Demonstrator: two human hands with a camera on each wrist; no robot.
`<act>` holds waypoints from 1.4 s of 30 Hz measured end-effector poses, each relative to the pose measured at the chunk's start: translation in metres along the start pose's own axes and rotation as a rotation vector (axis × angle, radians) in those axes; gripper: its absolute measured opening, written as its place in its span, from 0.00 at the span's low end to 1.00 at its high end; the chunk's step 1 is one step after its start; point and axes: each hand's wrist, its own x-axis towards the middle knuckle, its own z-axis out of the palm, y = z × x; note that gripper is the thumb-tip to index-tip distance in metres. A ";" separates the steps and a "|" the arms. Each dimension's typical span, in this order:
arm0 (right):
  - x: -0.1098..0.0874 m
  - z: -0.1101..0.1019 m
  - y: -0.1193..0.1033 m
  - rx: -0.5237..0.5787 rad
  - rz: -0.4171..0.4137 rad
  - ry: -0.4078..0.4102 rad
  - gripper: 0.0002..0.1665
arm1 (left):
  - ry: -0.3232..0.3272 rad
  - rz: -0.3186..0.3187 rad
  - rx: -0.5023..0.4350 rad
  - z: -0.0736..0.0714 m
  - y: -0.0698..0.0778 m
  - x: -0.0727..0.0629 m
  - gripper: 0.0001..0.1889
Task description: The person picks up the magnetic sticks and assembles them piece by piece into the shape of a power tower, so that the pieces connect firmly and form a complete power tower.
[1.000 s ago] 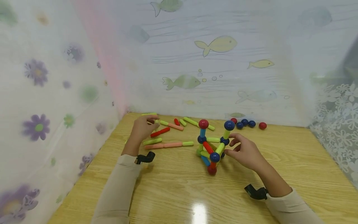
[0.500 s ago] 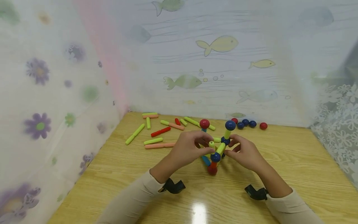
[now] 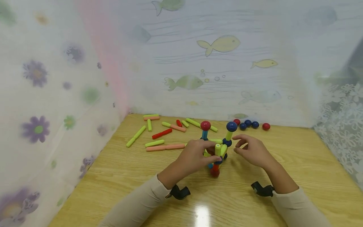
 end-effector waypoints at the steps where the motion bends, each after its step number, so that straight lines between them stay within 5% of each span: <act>1: 0.005 -0.002 0.008 0.002 0.029 0.000 0.29 | -0.003 -0.006 0.008 0.000 0.000 0.000 0.20; 10: 0.065 -0.014 0.073 0.178 0.239 -0.038 0.51 | 0.011 -0.053 -0.021 0.002 -0.002 -0.002 0.20; 19: 0.083 -0.014 0.079 -0.207 0.254 -0.042 0.47 | 0.037 -0.022 -0.044 0.004 -0.003 -0.001 0.14; 23: 0.081 -0.011 0.076 -0.231 0.218 0.001 0.39 | 0.044 -0.011 -0.009 0.004 -0.003 -0.002 0.13; 26: 0.073 -0.008 0.073 -0.155 0.219 0.043 0.40 | 0.041 -0.015 0.006 0.004 -0.004 -0.002 0.13; 31: 0.045 -0.006 0.047 0.126 0.262 0.190 0.50 | 0.035 -0.033 -0.001 0.004 -0.003 -0.003 0.15; 35: 0.020 -0.009 0.020 0.245 0.167 0.330 0.44 | 0.033 -0.037 -0.009 0.004 -0.003 -0.003 0.14; 42: -0.018 -0.009 -0.033 0.353 -0.262 0.540 0.24 | 0.021 -0.043 -0.002 0.002 0.000 -0.002 0.14</act>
